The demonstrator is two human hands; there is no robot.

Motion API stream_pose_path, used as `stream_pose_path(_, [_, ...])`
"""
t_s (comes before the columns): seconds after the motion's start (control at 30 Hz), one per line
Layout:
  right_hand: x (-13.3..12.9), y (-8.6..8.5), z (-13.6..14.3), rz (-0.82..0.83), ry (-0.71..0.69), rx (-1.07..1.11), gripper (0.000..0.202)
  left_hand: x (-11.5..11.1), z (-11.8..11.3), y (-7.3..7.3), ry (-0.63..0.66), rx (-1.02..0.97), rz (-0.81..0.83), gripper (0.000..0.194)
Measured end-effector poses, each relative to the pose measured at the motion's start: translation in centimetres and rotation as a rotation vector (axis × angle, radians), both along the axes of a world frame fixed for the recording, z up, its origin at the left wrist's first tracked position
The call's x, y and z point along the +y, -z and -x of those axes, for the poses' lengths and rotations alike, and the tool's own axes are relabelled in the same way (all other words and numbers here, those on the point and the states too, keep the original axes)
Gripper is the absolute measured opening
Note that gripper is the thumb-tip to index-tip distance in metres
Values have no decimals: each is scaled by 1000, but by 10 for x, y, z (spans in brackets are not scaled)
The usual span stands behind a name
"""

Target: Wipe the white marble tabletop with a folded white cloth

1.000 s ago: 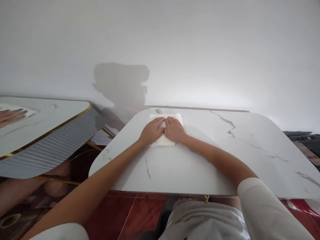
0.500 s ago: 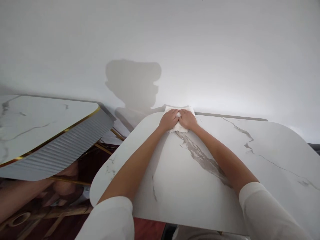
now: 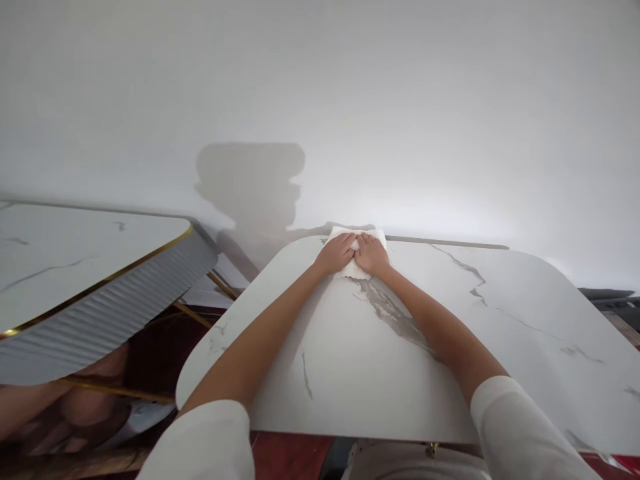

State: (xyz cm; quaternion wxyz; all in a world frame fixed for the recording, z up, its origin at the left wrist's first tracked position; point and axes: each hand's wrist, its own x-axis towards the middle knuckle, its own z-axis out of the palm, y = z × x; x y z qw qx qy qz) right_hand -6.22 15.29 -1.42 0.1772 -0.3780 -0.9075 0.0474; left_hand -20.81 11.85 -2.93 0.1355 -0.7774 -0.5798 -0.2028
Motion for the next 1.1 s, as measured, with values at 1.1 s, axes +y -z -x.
stream_pose_path(1.1, [-216,2,-128,-1,-189,79,57,-239,-129,3,-205,-28,133,52])
